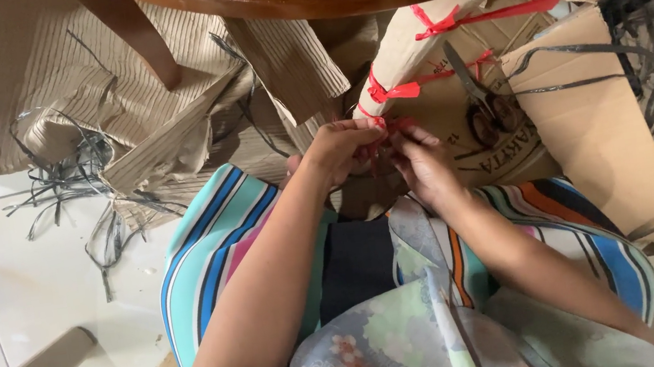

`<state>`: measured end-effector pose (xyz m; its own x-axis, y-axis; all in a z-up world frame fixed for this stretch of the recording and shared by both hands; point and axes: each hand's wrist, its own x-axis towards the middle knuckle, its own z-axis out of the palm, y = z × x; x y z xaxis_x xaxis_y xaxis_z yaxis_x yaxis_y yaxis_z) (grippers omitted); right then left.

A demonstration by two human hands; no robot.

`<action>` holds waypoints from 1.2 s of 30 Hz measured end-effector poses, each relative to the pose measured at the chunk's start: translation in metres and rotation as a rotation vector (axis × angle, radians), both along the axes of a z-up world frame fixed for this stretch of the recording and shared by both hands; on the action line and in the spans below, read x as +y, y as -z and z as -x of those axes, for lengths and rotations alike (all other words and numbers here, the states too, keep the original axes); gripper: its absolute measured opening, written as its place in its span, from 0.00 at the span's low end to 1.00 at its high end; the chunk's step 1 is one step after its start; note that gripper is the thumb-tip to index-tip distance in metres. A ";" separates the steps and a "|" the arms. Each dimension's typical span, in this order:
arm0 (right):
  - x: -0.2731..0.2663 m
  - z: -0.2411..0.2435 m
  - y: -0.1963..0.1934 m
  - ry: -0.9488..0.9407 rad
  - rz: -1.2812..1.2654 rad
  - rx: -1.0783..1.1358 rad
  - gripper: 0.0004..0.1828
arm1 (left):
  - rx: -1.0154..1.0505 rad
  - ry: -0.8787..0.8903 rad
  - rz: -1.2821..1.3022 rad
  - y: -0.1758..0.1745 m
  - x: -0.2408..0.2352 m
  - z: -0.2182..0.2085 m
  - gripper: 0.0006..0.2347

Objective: Wrapping the legs of a wooden stool with corrugated paper and securing them with red plastic ties for protection.

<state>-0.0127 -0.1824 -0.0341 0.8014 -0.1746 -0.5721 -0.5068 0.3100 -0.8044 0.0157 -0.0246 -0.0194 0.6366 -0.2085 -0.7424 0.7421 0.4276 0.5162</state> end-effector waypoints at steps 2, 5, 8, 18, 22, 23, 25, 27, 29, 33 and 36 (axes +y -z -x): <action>0.006 -0.001 -0.012 -0.014 0.058 -0.039 0.05 | 0.001 0.008 -0.015 0.000 0.000 -0.002 0.06; 0.009 -0.005 -0.030 -0.112 0.265 -0.190 0.05 | 0.002 0.018 -0.049 0.003 0.000 -0.003 0.06; 0.000 -0.007 -0.012 -0.231 0.532 -0.376 0.03 | -0.006 0.032 -0.081 0.001 0.003 -0.003 0.07; 0.006 -0.015 0.004 -0.158 0.301 -0.197 0.10 | -0.197 0.377 -0.631 -0.001 0.011 -0.007 0.11; 0.005 -0.022 0.011 -0.114 0.237 -0.199 0.13 | -0.214 0.400 -0.685 -0.006 0.011 -0.002 0.10; 0.002 -0.025 0.018 -0.138 0.280 -0.243 0.13 | -0.224 0.377 -0.699 -0.008 0.012 -0.002 0.10; -0.001 -0.027 0.020 -0.163 0.321 -0.288 0.12 | -0.233 0.355 -0.714 -0.004 0.013 -0.003 0.10; -0.001 -0.024 0.009 -0.271 0.491 -0.378 0.11 | -0.251 0.358 -0.780 0.009 0.012 -0.004 0.08; 0.003 -0.023 0.002 -0.259 0.507 -0.395 0.14 | -0.268 0.361 -0.808 0.000 0.010 0.001 0.08; 0.006 -0.025 0.000 -0.236 0.571 -0.437 0.19 | -0.303 0.318 -0.841 -0.001 0.008 0.004 0.08; -0.005 -0.034 0.011 -0.268 0.489 -0.445 0.19 | -0.195 0.025 -0.348 -0.040 0.010 0.017 0.10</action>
